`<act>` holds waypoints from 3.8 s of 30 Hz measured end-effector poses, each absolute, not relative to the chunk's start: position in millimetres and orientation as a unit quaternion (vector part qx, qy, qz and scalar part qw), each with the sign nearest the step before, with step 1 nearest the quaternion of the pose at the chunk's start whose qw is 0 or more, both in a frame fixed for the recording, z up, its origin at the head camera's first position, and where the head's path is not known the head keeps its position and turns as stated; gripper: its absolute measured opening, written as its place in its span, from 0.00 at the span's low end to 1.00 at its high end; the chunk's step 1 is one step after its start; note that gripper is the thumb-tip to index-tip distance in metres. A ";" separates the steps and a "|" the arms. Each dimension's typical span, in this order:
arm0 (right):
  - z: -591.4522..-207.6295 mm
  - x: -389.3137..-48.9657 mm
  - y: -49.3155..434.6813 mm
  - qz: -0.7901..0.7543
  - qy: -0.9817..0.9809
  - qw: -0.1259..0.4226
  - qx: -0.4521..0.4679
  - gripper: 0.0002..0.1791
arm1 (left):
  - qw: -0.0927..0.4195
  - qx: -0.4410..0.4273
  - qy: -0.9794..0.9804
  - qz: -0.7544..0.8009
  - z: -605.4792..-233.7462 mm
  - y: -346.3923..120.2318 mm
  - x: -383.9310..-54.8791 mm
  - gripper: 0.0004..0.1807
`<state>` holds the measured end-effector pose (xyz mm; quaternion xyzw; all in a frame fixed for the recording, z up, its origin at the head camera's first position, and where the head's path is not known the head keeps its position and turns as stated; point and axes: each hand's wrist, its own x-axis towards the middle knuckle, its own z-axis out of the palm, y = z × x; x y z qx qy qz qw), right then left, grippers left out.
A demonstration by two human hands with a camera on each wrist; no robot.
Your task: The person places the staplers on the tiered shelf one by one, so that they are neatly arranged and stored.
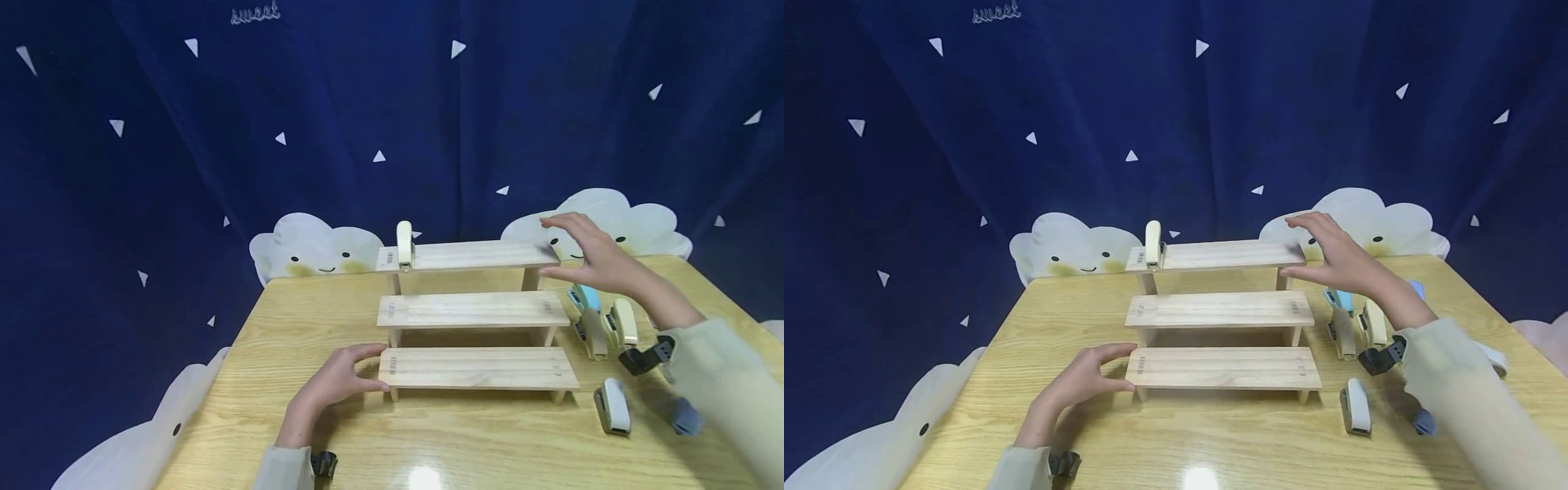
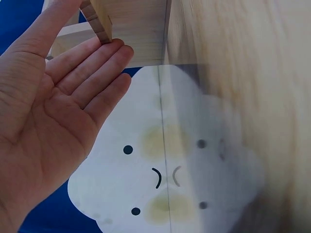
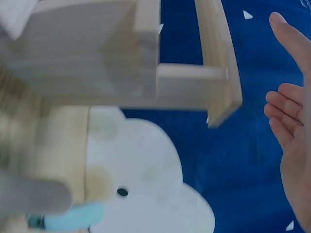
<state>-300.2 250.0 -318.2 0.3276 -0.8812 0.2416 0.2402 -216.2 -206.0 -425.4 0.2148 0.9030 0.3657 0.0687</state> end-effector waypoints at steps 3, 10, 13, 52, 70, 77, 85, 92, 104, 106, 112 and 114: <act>-323.3 -292.0 263.6 0.239 -0.889 0.234 0.313 0.45 | 0.069 0.214 0.901 0.370 -425.0 -206.2 -216.4 0.42; -340.2 -278.7 292.3 0.245 -0.910 0.205 0.266 0.44 | 0.073 0.210 0.901 0.373 -425.3 -206.2 -217.2 0.42; -348.8 -276.5 301.5 0.236 -0.919 0.188 0.254 0.43 | 0.073 0.209 0.901 0.374 -424.7 -205.8 -216.5 0.41; -416.8 -272.3 325.1 0.086 -0.952 0.073 0.286 0.48 | 0.068 0.214 0.902 0.369 -423.6 -206.0 -217.9 0.42; -419.8 -269.6 329.4 0.072 -0.946 0.135 0.286 0.47 | 0.068 0.220 0.900 0.371 -422.3 -205.9 -217.4 0.41; -412.1 -268.7 333.3 0.111 -0.941 0.178 0.265 0.45 | 0.064 0.223 0.899 0.372 -422.8 -206.4 -218.4 0.42; -396.0 -265.0 339.1 0.159 -0.939 0.189 0.241 0.45 | 0.072 0.220 0.897 0.376 -425.7 -207.2 -217.7 0.42; -380.9 -263.4 339.5 0.190 -0.935 0.206 0.218 0.47 | 0.071 0.219 0.899 0.373 -425.5 -207.4 -217.4 0.43; -339.8 -268.8 325.8 0.203 -0.922 0.243 0.221 0.47 | 0.075 0.216 0.899 0.375 -423.9 -207.2 -216.5 0.42; -334.7 -269.1 322.9 0.203 -0.919 0.251 0.227 0.47 | 0.075 0.216 0.898 0.375 -423.9 -207.2 -216.4 0.42; -321.1 -272.1 311.5 0.202 -0.908 0.274 0.243 0.46 | 0.079 0.216 0.898 0.376 -423.4 -206.9 -216.4 0.42; -317.8 -275.0 306.9 0.197 -0.902 0.286 0.256 0.47 | 0.081 0.217 0.898 0.375 -423.4 -206.8 -216.8 0.43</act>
